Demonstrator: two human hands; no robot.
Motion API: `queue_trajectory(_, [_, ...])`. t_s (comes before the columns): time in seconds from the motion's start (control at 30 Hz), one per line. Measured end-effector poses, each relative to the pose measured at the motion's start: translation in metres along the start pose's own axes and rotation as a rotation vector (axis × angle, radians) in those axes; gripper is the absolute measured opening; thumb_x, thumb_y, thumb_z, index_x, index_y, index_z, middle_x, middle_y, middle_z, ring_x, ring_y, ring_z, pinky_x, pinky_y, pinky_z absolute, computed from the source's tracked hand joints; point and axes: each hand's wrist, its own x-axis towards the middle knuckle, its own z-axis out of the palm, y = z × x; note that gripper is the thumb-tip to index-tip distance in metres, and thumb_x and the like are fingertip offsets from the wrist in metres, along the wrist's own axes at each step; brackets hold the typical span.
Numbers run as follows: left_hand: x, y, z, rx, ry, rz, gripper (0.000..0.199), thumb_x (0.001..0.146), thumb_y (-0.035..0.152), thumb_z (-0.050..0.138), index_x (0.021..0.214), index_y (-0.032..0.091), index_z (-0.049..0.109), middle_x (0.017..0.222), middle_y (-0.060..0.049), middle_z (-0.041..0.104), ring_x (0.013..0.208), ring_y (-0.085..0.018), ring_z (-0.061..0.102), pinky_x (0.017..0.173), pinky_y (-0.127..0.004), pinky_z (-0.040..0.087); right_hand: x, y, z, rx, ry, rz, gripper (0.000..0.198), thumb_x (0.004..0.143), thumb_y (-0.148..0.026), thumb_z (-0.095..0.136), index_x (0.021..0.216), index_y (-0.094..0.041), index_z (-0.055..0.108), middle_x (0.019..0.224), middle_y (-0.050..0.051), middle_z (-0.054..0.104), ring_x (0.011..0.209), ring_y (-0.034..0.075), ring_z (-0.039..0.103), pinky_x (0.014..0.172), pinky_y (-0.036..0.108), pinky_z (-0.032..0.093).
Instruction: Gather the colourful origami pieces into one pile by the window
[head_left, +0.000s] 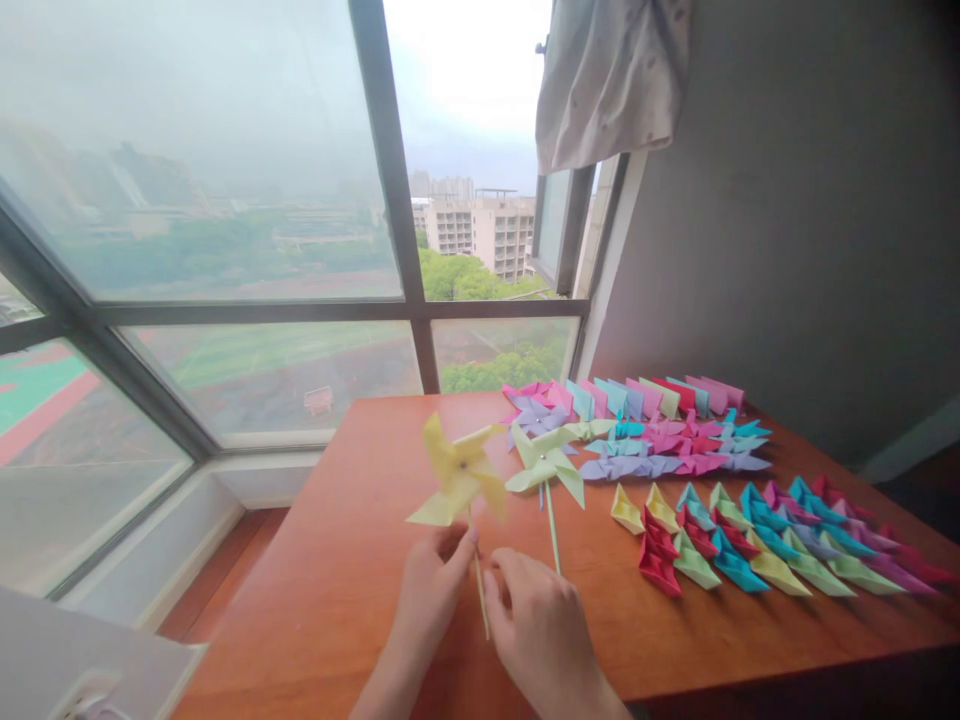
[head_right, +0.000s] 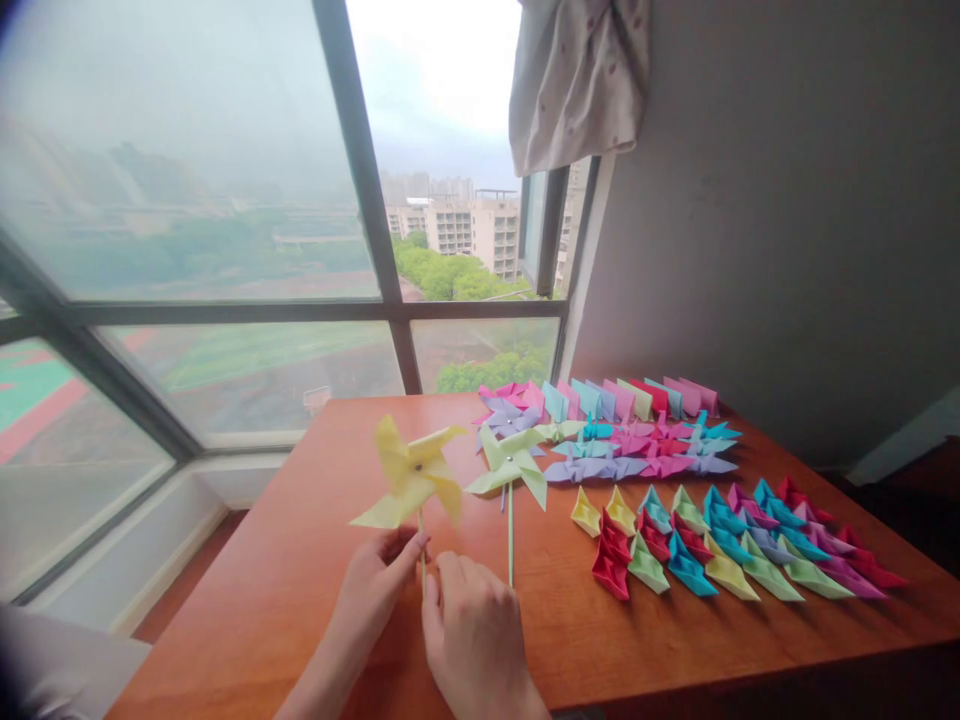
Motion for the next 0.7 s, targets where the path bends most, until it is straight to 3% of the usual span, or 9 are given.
queue_trajectory(0.07, [0.022,0.003,-0.024,0.117,0.057,0.014,0.043,0.077,0.057,0.058,0.071,0.016,0.069,0.065,-0.004,0.070,0.053,-0.017,0.059,0.052,-0.026,0.045,0.003,0.006,-0.005,-0.002,-0.024,0.017,0.013,0.091,-0.015,0.051,0.091,-0.023,0.062,0.073,-0.002,0.068,0.067,0.016,0.065,0.061,0.025,0.033])
queue_trajectory(0.23, [0.102,0.006,-0.091,0.271,0.219,0.008,0.036,0.077,0.050,0.054,0.068,0.018,0.066,0.065,-0.004,0.069,0.059,-0.018,0.059,0.053,-0.025,0.042,0.008,0.030,-0.015,-0.123,-0.069,0.137,0.012,0.092,-0.017,0.053,0.093,-0.023,0.064,0.069,-0.002,0.068,0.066,0.015,0.066,0.058,0.025,0.032])
queue_trajectory(0.37, [0.152,0.004,-0.124,0.418,0.266,-0.040,0.028,0.074,0.041,0.054,0.061,0.018,0.061,0.057,-0.003,0.063,0.053,-0.017,0.055,0.049,-0.025,0.037,0.008,0.043,-0.020,-0.194,-0.122,0.212,0.013,0.094,-0.019,0.052,0.096,-0.023,0.065,0.072,-0.001,0.070,0.069,0.016,0.069,0.058,0.025,0.034])
queue_trajectory(0.53, [0.156,0.002,-0.138,0.641,0.297,-0.083,0.026,0.078,0.034,0.054,0.055,0.020,0.050,0.044,0.003,0.046,0.047,-0.015,0.045,0.049,-0.025,0.027,0.010,0.049,-0.024,-0.249,-0.226,0.312,0.014,0.096,-0.023,0.049,0.098,-0.023,0.063,0.080,0.003,0.074,0.075,0.019,0.072,0.058,0.025,0.037])
queue_trajectory(0.7, [0.140,0.004,-0.128,0.781,0.233,-0.058,0.028,0.080,0.030,0.052,0.054,0.022,0.046,0.047,0.001,0.048,0.052,-0.018,0.050,0.054,-0.027,0.029,0.017,0.049,-0.025,-0.344,-0.349,0.422,0.017,0.097,-0.033,0.048,0.094,-0.021,0.059,0.082,0.007,0.074,0.076,0.025,0.073,0.057,0.027,0.042])
